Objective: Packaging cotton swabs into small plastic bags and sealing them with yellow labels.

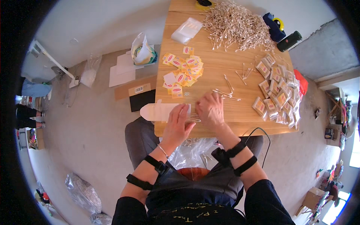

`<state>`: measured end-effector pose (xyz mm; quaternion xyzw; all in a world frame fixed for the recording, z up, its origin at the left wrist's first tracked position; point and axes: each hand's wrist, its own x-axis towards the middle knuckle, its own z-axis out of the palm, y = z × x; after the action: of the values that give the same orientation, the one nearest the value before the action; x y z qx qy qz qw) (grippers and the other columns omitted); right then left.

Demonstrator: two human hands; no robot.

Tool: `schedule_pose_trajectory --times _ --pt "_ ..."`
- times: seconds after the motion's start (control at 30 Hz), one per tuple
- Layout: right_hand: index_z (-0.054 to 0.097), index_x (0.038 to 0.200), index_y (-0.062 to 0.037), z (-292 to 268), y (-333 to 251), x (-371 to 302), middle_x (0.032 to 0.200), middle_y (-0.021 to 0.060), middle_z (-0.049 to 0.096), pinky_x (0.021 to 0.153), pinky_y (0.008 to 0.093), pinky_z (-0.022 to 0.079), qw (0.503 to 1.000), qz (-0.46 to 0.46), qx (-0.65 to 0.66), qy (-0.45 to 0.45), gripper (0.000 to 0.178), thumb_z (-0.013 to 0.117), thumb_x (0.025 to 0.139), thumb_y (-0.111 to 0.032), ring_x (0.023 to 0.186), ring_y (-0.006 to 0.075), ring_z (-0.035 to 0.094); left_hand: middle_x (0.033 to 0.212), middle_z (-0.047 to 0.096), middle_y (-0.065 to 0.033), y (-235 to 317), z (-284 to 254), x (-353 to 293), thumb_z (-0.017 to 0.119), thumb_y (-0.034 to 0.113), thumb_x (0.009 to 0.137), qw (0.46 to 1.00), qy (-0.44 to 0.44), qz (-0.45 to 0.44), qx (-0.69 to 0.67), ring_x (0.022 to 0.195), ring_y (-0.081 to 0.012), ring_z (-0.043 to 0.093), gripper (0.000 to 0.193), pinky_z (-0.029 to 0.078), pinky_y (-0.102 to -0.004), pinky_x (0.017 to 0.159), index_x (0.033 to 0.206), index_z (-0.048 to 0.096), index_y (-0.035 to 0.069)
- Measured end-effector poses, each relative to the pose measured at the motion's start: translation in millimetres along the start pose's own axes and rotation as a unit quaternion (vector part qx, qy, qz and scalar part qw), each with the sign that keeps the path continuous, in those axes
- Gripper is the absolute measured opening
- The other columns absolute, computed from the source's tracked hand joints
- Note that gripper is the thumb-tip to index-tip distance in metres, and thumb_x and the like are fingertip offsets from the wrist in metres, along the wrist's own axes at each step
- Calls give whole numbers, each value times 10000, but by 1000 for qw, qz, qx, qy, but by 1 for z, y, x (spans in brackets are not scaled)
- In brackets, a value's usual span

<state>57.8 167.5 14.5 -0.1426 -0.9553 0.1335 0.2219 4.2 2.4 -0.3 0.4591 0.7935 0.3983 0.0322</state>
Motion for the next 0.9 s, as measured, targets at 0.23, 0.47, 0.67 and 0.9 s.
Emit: schedule_pose_trajectory --times 0.23,0.47,0.67,0.9 --pt "688 968 -77 -14 -16 -50 971 85 599 817 417 450 994 51 98 9 186 668 786 -41 934 304 554 1464 404 -166 -12 4 -4 690 215 850 995 -35 32 90 1396 -349 330 626 260 -493 1168 1388 433 24" --pt "676 1030 -84 -13 38 -33 1054 83 601 854 428 464 996 48 48 56 281 667 750 -61 995 307 545 1413 491 -130 -10 5 -2 652 188 880 992 -41 59 100 1353 -315 413 470 268 -520 1159 1319 534 66" --pt "715 913 -149 -4 52 -2 983 41 596 823 404 452 998 52 29 30 173 695 741 -151 972 288 538 1392 510 -125 -7 5 0 635 228 890 988 -44 64 131 1335 -309 431 473 276 -491 1158 1324 534 70" --pt "705 880 -177 11 23 -10 954 22 584 824 404 428 999 23 5 43 144 690 736 -173 964 261 519 1430 445 -166 2 0 4 622 268 894 983 -88 26 161 1354 -341 378 567 272 -482 1152 1375 459 15"
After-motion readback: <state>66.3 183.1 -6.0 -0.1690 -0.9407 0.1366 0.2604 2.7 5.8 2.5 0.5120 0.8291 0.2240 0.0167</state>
